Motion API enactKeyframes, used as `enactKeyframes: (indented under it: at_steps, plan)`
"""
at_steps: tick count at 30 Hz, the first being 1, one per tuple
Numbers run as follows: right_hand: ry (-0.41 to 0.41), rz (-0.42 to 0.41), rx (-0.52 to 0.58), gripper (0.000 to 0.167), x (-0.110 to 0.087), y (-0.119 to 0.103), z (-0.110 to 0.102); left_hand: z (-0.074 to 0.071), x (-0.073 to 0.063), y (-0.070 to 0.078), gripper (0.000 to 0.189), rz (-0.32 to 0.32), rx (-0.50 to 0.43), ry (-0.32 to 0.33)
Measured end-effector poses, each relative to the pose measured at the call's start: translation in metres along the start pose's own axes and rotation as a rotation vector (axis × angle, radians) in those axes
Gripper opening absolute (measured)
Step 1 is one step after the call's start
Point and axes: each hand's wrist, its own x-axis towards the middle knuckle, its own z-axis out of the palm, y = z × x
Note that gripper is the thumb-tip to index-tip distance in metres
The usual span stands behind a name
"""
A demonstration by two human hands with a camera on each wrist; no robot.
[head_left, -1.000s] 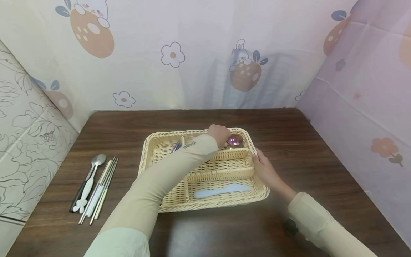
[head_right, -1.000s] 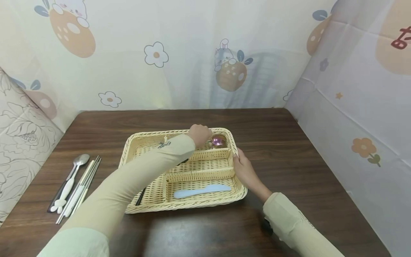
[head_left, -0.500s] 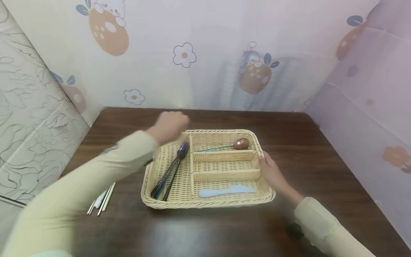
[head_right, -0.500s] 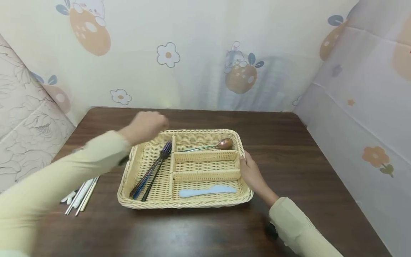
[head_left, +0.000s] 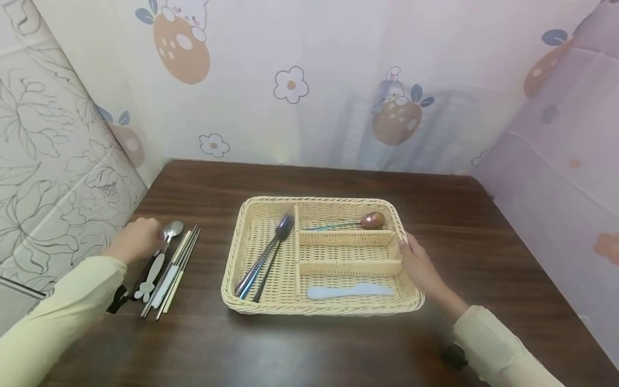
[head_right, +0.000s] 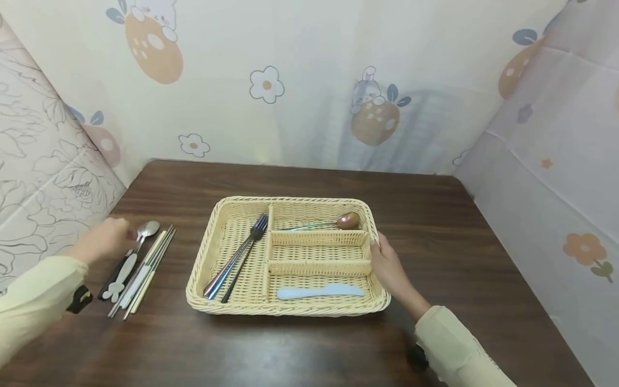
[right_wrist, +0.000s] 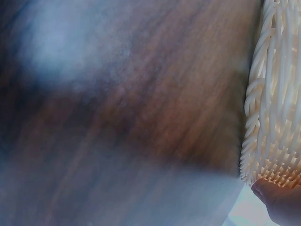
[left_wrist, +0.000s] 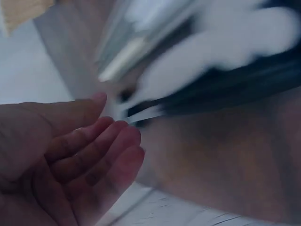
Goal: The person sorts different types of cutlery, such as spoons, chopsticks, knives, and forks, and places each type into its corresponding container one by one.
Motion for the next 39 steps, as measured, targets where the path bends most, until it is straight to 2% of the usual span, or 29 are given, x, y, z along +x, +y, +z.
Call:
enactKeyframes:
  at_steps: [4,11,14,20,24,29,32,37,39]
  plan:
    - [0.0,0.003,-0.011,0.058,0.0,0.002,-0.001,0.015,-0.006,-0.004,0.037,-0.069,-0.005,0.004]
    - [0.006,-0.012,0.003,0.058,0.001,0.002,0.0,0.022,-0.006,-0.003,0.025,-0.129,0.047,0.056]
    - [0.007,-0.011,0.003,0.057,0.001,0.001,0.0,0.024,-0.005,0.0,0.023,-0.124,0.068,0.071]
    - [0.013,-0.015,0.002,0.057,0.001,0.001,0.001,0.03,-0.001,0.004,0.023,-0.091,0.093,0.144]
    - [0.01,0.001,0.001,0.057,0.001,0.001,0.001,0.031,0.002,0.004,0.016,-0.075,0.115,0.171]
    - [0.001,0.01,-0.005,0.057,0.001,0.0,0.001,0.027,0.003,0.005,0.004,-0.039,0.127,0.208]
    - [0.0,0.004,-0.005,0.057,0.001,0.001,0.001,0.021,0.001,0.009,0.005,-0.018,0.133,0.206]
    - [0.004,-0.003,-0.013,0.056,0.001,0.003,0.0,0.003,0.002,0.019,0.005,0.004,0.136,0.177]
    - [0.005,-0.004,-0.016,0.056,0.001,0.003,0.0,-0.005,0.004,0.023,0.008,0.031,0.136,0.174]
